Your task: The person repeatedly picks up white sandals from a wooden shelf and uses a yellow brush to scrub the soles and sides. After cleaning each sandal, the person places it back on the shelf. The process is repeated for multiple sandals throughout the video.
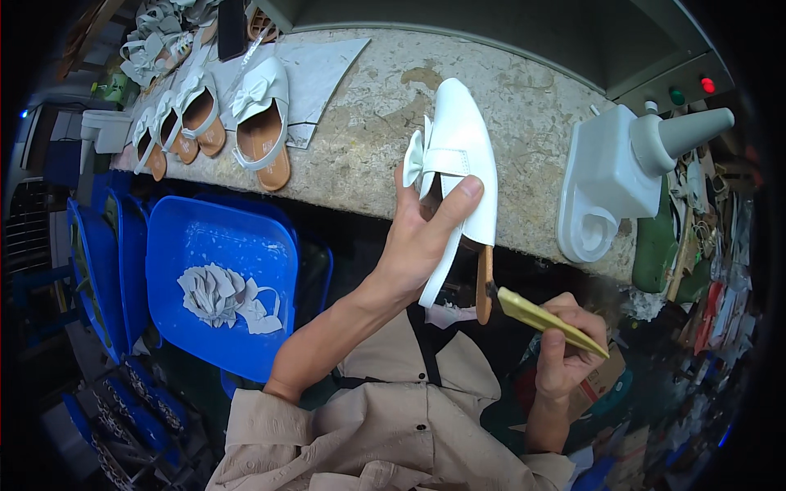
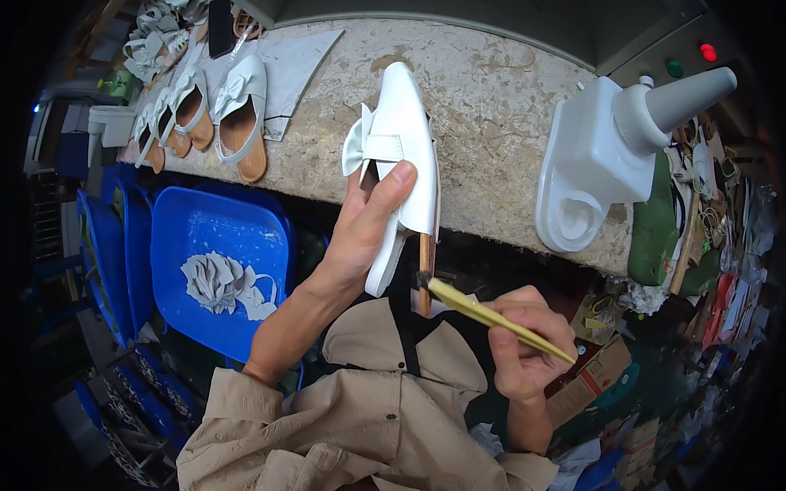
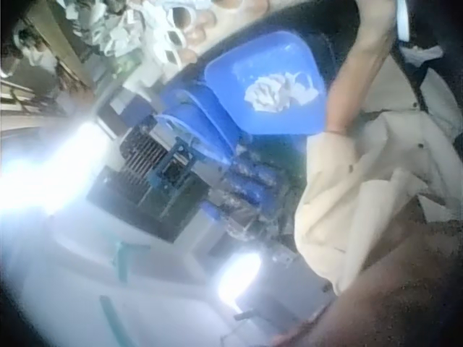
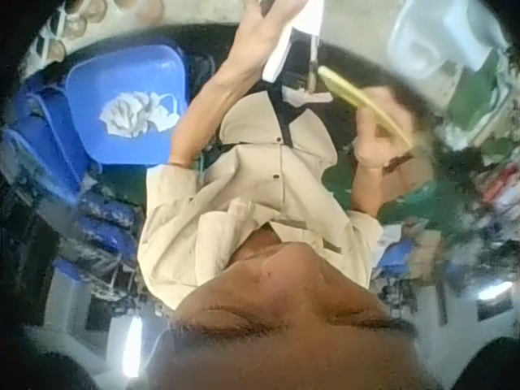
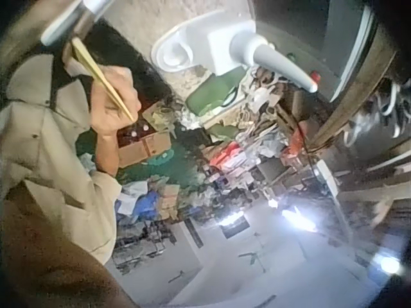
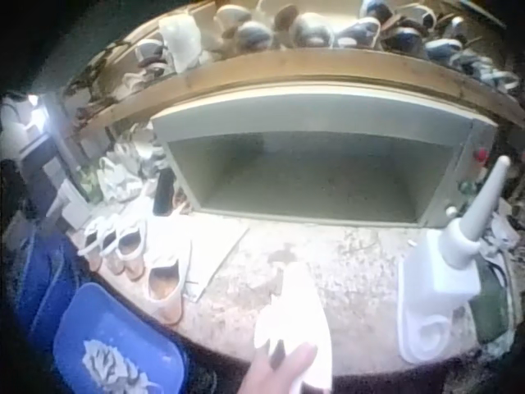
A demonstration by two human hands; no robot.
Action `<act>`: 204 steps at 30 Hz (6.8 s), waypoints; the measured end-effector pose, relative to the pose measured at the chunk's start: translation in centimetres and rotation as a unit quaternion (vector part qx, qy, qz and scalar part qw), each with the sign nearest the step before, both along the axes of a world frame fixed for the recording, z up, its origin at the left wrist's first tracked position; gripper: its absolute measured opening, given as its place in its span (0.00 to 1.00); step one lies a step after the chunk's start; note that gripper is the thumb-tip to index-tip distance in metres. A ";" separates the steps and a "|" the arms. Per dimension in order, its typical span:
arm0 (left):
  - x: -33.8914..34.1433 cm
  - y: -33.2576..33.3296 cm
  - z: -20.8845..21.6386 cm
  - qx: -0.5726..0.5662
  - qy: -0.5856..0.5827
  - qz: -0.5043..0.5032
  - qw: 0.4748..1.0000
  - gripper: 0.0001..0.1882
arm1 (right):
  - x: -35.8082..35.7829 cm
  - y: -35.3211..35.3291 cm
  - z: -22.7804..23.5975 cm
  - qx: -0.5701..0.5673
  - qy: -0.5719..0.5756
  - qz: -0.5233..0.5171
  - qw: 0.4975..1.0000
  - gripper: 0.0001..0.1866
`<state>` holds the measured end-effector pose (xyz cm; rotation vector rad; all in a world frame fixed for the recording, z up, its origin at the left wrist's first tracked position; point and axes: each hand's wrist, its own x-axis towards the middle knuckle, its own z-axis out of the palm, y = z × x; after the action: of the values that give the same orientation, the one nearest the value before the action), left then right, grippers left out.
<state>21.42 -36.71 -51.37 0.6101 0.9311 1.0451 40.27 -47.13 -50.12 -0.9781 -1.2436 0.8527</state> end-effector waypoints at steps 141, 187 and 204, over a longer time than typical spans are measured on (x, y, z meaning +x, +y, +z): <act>-4.3 -2.7 1.7 0.064 -0.039 -0.126 0.989 0.43 | -3.3 7.8 6.7 0.260 -0.212 0.014 0.942 0.14; -27.7 44.9 54.5 0.274 0.651 0.358 0.611 0.49 | 0.6 18.3 27.2 -0.078 -0.123 -0.050 0.988 0.11; -15.8 29.6 36.7 0.610 0.478 0.332 0.538 0.20 | 7.5 12.4 17.6 -0.131 0.019 -0.191 0.973 0.12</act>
<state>5.65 -7.15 -14.64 2.3322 1.2946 2.1388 47.79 -34.70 -32.52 -1.3544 -0.8805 0.7346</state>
